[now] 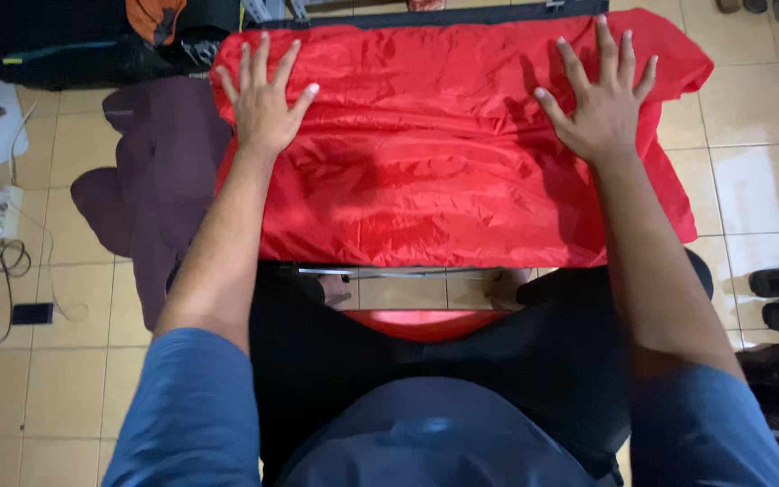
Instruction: The person folds a red jacket on a black chair. They smooth the fabric, fold the sleeves inward, and fold the jacket in half before rolling it into a compact bundle.
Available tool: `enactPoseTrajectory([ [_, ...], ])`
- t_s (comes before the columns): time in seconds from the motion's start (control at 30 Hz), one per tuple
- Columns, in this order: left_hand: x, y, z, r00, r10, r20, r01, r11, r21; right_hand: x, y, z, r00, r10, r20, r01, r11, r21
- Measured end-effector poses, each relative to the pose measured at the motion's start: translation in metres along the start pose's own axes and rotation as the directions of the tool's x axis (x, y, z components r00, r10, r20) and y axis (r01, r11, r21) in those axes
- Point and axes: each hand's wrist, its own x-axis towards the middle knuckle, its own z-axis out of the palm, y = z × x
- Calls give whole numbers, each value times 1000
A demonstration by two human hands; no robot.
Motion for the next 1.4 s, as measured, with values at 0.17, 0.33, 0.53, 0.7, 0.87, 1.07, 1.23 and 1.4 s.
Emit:
enactPoseTrajectory([
  [0.17,-8,-10,42,989,-143,35,142,990,25,3,11,34,919,236,315,-254,967,18],
  [0.33,-41,-15,82,969,-241,52,240,971,21,-40,23,77,979,181,96,-178,983,-33],
  [0.53,-36,-17,86,972,-235,20,234,972,36,-35,24,74,968,196,157,-196,981,-14],
  [0.7,-33,-18,87,971,-237,43,237,972,7,-30,22,69,949,228,215,-237,971,15],
  [0.87,-33,-17,81,959,-264,107,260,965,44,-31,19,68,965,199,172,-200,980,-11],
  [1.07,-30,-11,70,928,-301,219,294,954,66,-29,15,62,973,183,140,-179,983,-41],
  [1.23,-31,-4,60,938,-277,207,271,961,57,-24,7,50,920,245,305,-249,968,-25],
  [1.4,-27,57,58,996,-90,-10,90,994,65,-19,-12,26,856,254,451,-277,961,-14],
])
